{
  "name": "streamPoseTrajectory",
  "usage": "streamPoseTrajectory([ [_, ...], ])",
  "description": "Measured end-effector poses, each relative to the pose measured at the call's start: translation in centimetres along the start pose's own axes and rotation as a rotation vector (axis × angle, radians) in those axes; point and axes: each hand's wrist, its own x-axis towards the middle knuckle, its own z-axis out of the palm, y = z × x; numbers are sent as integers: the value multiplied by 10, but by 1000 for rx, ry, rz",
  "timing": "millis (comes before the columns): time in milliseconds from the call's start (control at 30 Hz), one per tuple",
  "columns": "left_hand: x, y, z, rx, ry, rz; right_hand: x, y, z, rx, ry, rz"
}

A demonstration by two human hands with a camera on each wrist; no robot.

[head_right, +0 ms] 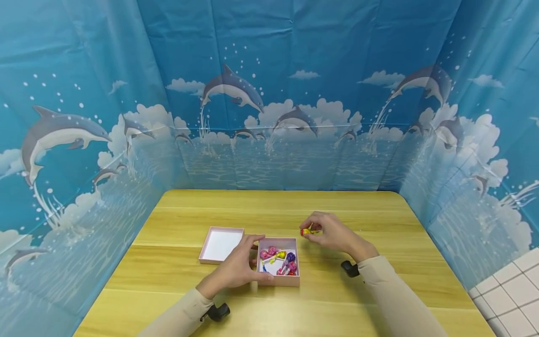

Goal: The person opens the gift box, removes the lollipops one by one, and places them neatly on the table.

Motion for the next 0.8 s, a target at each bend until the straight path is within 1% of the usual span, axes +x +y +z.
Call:
streamPoseTrajectory([
  [433,0,2,-1,0,-4,-1,1,14,12,-13,-33,55],
  [800,0,2,-1,24,2,-2,4,21,22,-32,-22,38],
])
